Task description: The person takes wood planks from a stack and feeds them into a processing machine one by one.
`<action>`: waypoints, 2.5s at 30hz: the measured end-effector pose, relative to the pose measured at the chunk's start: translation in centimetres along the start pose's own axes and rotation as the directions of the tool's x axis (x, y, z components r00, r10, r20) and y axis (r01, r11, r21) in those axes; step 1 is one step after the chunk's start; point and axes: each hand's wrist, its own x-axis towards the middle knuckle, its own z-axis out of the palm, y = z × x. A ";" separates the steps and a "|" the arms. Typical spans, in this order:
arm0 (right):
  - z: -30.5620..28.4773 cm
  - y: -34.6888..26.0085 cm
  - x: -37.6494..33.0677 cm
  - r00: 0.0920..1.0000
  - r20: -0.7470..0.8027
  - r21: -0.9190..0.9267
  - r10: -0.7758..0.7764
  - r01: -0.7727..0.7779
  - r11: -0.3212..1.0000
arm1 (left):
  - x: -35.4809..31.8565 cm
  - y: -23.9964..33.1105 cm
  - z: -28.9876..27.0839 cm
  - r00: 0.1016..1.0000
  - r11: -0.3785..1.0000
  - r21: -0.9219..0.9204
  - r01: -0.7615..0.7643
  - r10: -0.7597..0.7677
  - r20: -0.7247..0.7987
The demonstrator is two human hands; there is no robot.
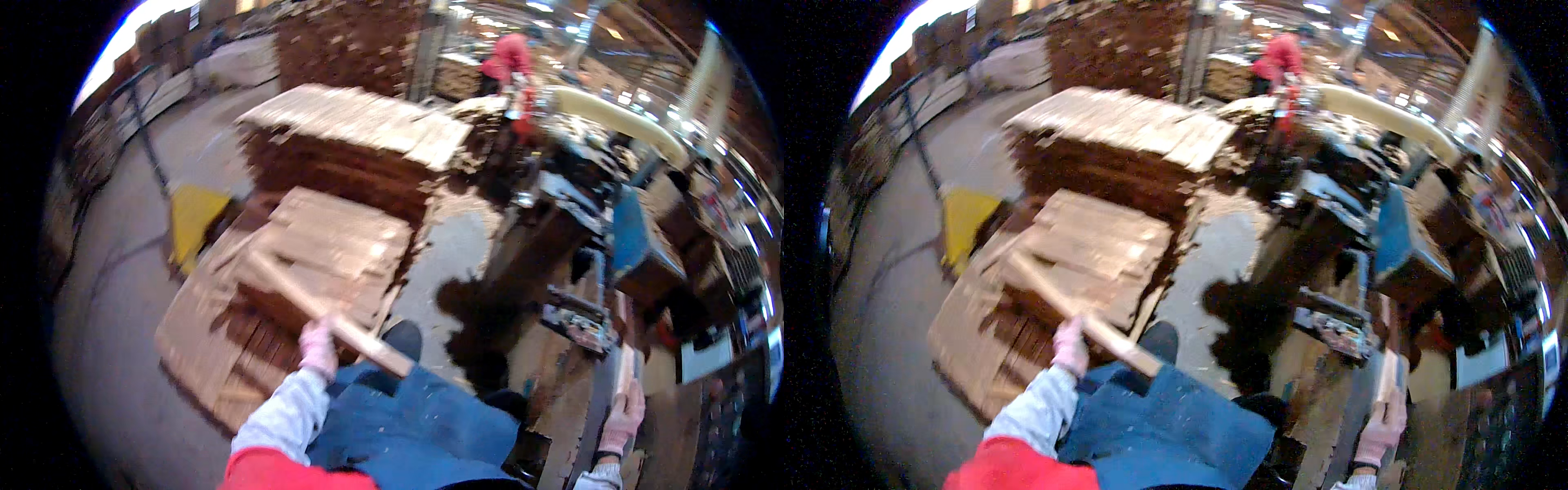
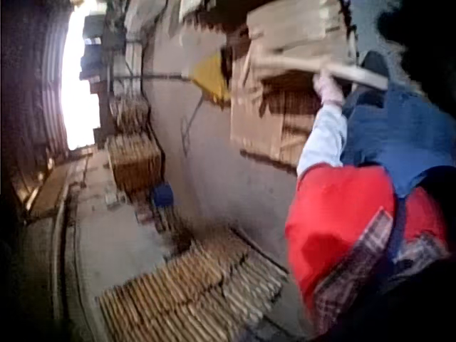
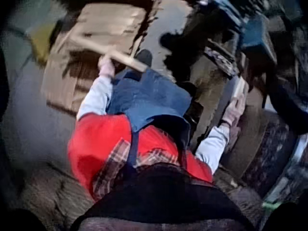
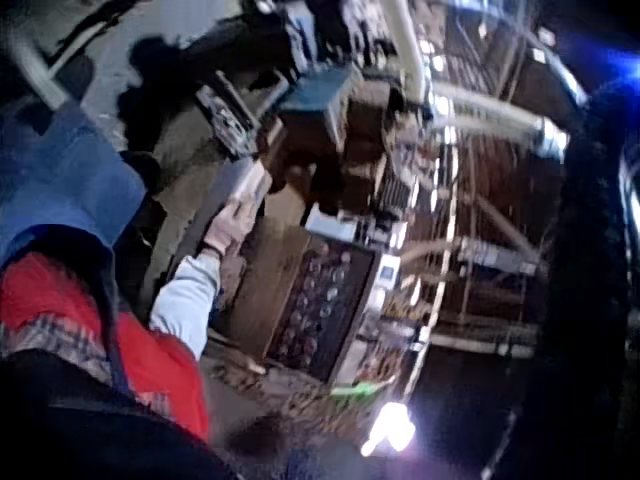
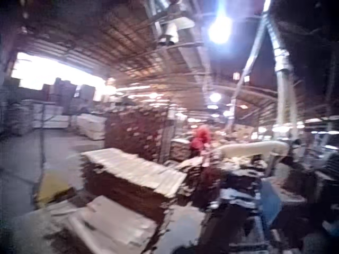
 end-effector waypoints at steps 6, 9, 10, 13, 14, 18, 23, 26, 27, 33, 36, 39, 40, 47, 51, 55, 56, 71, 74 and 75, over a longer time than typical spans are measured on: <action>0.7 -9.7 0.5 0.960 0.207 0.232 -0.190 0.141 0.962 | -6.3 -4.4 6.8 0.931 0.944 0.274 -0.185 0.079 0.357; -1.1 -14.8 -3.7 0.822 0.383 0.439 -0.422 0.240 0.866 | -12.5 -5.4 12.2 0.863 0.940 0.324 -0.109 -0.073 0.500; -2.7 -17.3 -4.8 0.763 0.399 0.438 -0.509 0.329 0.836 | -15.6 -3.8 13.7 0.834 0.932 0.340 -0.125 -0.088 0.545; -5.2 -16.8 -9.1 0.833 0.510 0.386 -0.213 -0.001 0.922 | -22.9 -3.8 17.4 0.581 0.952 0.272 0.139 -0.301 0.756; -5.0 -14.5 -11.3 0.839 0.542 0.480 0.041 -0.349 0.805 | -24.7 -3.3 18.1 0.432 0.902 0.424 0.085 -0.417 0.799; -14.5 -14.0 -13.8 0.907 0.412 0.089 0.088 -0.137 0.987 | -27.7 -7.3 19.8 0.070 0.955 0.298 -0.003 -0.297 0.952; -21.7 -13.2 -20.6 0.641 0.472 -0.335 0.606 -0.505 0.795 | -22.8 -9.5 20.2 0.124 0.895 0.430 0.120 -0.443 0.888; -22.7 -11.5 -22.6 0.683 0.422 -0.402 0.596 -0.448 0.798 | -17.6 -11.4 18.3 0.343 0.906 0.419 0.065 -0.415 0.843; -22.3 -10.7 -22.4 0.727 0.408 -0.368 0.552 -0.423 0.828 | -15.7 -9.8 17.9 0.395 0.866 0.493 0.085 -0.484 0.781; -15.6 -6.6 -14.0 0.964 0.044 -0.090 0.263 -0.258 0.962 | -1.0 -6.9 7.7 0.872 0.946 0.224 0.233 -0.306 0.382; -12.3 -8.0 -6.8 0.738 0.095 0.227 0.668 -0.669 0.707 | 3.3 -3.4 4.4 0.970 0.972 0.025 0.232 -0.233 0.072; -6.6 -2.4 -2.7 0.899 -0.005 0.467 0.439 -0.386 0.796 | 8.4 -3.3 -0.7 0.986 0.989 -0.039 0.145 -0.148 -0.079; -5.7 -1.2 -1.6 0.897 -0.022 0.365 0.442 -0.404 0.839 | 10.6 -4.3 -2.3 0.986 0.997 -0.019 0.081 -0.083 -0.142; -5.4 -1.0 -5.9 0.934 0.050 0.206 0.354 -0.356 0.911 | 20.1 -6.2 -6.9 0.924 0.876 0.473 0.092 0.102 -0.370; -14.3 -7.5 -13.6 0.940 0.247 -0.083 0.235 -0.221 0.972 | 21.0 -5.4 -6.9 0.981 0.906 0.414 0.093 -0.012 -0.195; -19.5 -8.9 -20.6 0.907 0.344 -0.309 0.243 -0.135 0.941 | 20.1 -4.1 -5.8 0.892 0.952 0.106 0.287 -0.225 -0.392; -19.6 -8.4 -20.4 0.925 0.348 -0.322 0.150 -0.032 0.946 | 20.3 -4.2 -7.1 0.897 0.958 0.083 0.275 -0.224 -0.381; -3.8 -1.9 0.6 0.949 0.276 -0.233 -0.152 0.219 0.948 | 2.4 0.6 5.3 0.984 0.998 0.025 0.050 -0.053 0.170; -2.3 -1.4 2.6 0.976 0.131 -0.166 -0.172 0.192 0.967 | 0.4 -1.7 10.2 0.945 1.000 0.007 0.030 -0.030 0.324; -0.4 0.3 2.1 0.995 0.093 -0.258 -0.047 0.069 0.964 | -0.7 -2.8 12.5 0.911 0.998 0.015 0.054 -0.055 0.408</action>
